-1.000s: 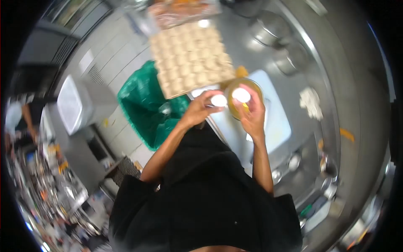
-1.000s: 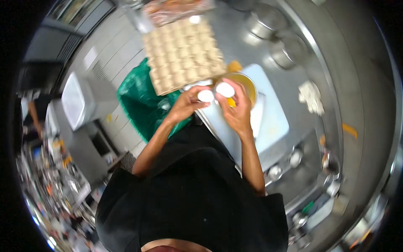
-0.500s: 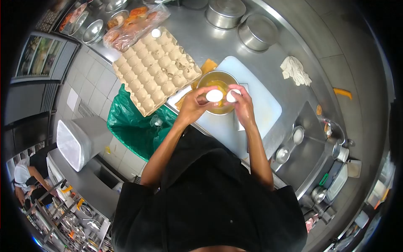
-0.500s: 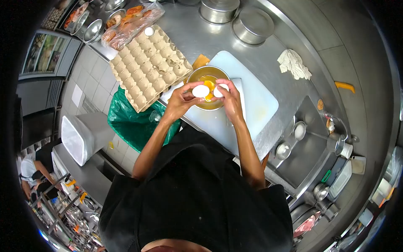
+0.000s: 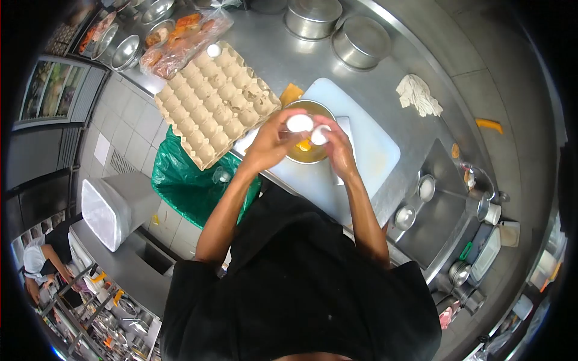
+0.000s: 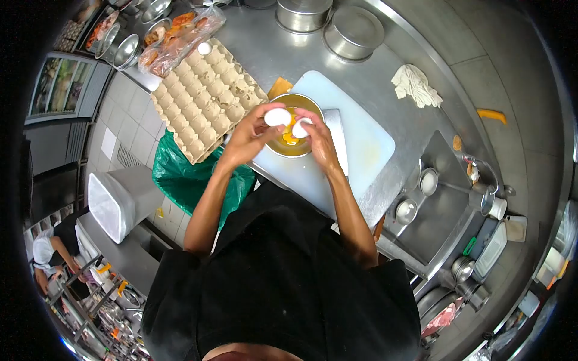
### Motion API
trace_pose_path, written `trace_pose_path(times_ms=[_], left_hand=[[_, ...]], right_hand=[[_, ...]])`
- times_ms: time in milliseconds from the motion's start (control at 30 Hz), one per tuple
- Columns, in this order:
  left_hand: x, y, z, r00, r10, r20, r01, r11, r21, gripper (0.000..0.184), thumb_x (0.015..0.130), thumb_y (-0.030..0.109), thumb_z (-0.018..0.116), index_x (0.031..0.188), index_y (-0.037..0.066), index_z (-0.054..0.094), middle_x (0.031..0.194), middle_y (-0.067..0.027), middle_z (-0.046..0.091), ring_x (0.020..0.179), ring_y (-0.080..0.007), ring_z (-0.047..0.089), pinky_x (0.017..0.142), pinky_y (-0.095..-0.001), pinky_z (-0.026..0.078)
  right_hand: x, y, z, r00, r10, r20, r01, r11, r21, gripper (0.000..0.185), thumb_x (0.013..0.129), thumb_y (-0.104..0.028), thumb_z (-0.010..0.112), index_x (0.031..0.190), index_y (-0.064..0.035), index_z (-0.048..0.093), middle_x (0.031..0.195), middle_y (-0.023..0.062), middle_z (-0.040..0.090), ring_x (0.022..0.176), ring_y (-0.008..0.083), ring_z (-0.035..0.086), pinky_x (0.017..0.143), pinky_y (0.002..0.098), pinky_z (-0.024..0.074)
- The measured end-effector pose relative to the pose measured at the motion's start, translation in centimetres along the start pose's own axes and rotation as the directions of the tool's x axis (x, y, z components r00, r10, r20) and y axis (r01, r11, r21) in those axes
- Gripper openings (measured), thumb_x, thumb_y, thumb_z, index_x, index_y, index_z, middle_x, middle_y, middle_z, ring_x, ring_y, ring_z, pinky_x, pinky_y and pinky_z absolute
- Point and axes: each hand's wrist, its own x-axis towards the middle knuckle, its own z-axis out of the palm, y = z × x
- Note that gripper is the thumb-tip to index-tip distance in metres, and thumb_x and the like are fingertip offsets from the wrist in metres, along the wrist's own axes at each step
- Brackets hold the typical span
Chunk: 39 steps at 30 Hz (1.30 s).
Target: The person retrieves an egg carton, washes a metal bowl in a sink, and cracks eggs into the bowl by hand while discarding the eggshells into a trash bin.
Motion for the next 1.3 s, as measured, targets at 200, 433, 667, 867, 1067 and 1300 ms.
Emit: trace_pose_path(times_ms=[200, 433, 667, 867, 1067, 1300], left_hand=[[1.1, -0.8, -1.0, 0.914, -0.404, 0.035, 0.402, 0.914, 0.058, 0.029, 0.095, 0.034, 0.059, 0.101, 0.005, 0.065, 0.087, -0.0027, 0.065, 0.07, -0.0104, 0.061, 0.063, -0.0249, 0.049], [1.2, -2.3, -1.1, 0.98, -0.198, 0.027, 0.178, 0.928, 0.327, 0.032, 0.088, 0.033, 0.071, 0.104, 0.005, 0.071, 0.077, -0.0039, 0.067, 0.058, -0.0115, 0.059, 0.053, -0.0263, 0.047], [1.6, -3.5, -1.0, 0.961, 0.208, 0.182, -0.276, 0.717, 0.64, 0.04, 0.082, 0.023, 0.07, 0.119, 0.01, 0.066, 0.086, -0.0128, 0.071, 0.064, -0.0313, 0.066, 0.06, -0.0378, 0.054], [2.4, -4.4, -1.1, 0.94, 0.281, 0.194, -0.333, 0.625, 0.706, 0.048, 0.078, 0.023, 0.07, 0.124, 0.014, 0.063, 0.09, -0.013, 0.071, 0.071, -0.0327, 0.068, 0.068, -0.0401, 0.056], [2.9, -2.5, -1.6, 0.959, 0.204, 0.195, -0.281, 0.638, 0.717, 0.047, 0.081, 0.026, 0.068, 0.125, 0.013, 0.061, 0.09, -0.017, 0.071, 0.074, -0.0368, 0.067, 0.074, -0.042, 0.056], [-0.9, 4.5, -5.2, 0.975, -0.121, 0.186, -0.06, 0.666, 0.743, 0.051, 0.081, 0.031, 0.076, 0.125, 0.01, 0.06, 0.085, -0.0173, 0.071, 0.076, -0.0348, 0.069, 0.071, -0.0415, 0.054]], right_hand=[[0.1, -0.3, 0.9, 0.981, -0.1, 0.166, 0.055, 0.965, 0.258, 0.041, 0.087, -0.003, 0.044, 0.127, -0.0062, 0.051, 0.122, 0.0097, 0.057, 0.119, 0.0193, 0.053, 0.101, 0.0325, 0.0419], [0.0, -0.9, 0.8, 0.984, -0.061, 0.169, 0.115, 0.936, -0.332, 0.045, 0.091, 0.002, 0.055, 0.133, -0.0032, 0.042, 0.118, 0.0103, 0.059, 0.104, 0.0144, 0.058, 0.089, 0.0293, 0.0492], [-0.2, 0.2, -0.5, 0.994, -0.038, 0.101, 0.073, 0.926, -0.371, 0.042, 0.087, 0.0, 0.066, 0.128, 0.0018, 0.056, 0.089, 0.0036, 0.064, 0.077, 0.0053, 0.061, 0.071, 0.0219, 0.0508], [-0.5, -1.7, -0.5, 0.996, -0.088, 0.027, 0.083, 0.732, -0.676, 0.049, 0.079, 0.006, 0.067, 0.126, -0.0084, 0.062, 0.099, 0.0086, 0.068, 0.085, 0.0125, 0.066, 0.074, 0.0274, 0.0533], [-0.7, -2.3, -0.3, 0.856, -0.438, 0.275, 0.447, 0.36, -0.819, 0.052, 0.079, 0.004, 0.067, 0.128, -0.012, 0.061, 0.122, 0.0117, 0.062, 0.112, 0.0258, 0.061, 0.081, 0.0311, 0.0552], [-2.0, 1.2, 5.8, 0.93, -0.19, 0.314, 0.291, 0.904, -0.315, 0.05, 0.079, -0.007, 0.076, 0.127, -0.0085, 0.06, 0.121, 0.0124, 0.062, 0.111, 0.0243, 0.061, 0.083, 0.0295, 0.0541]])
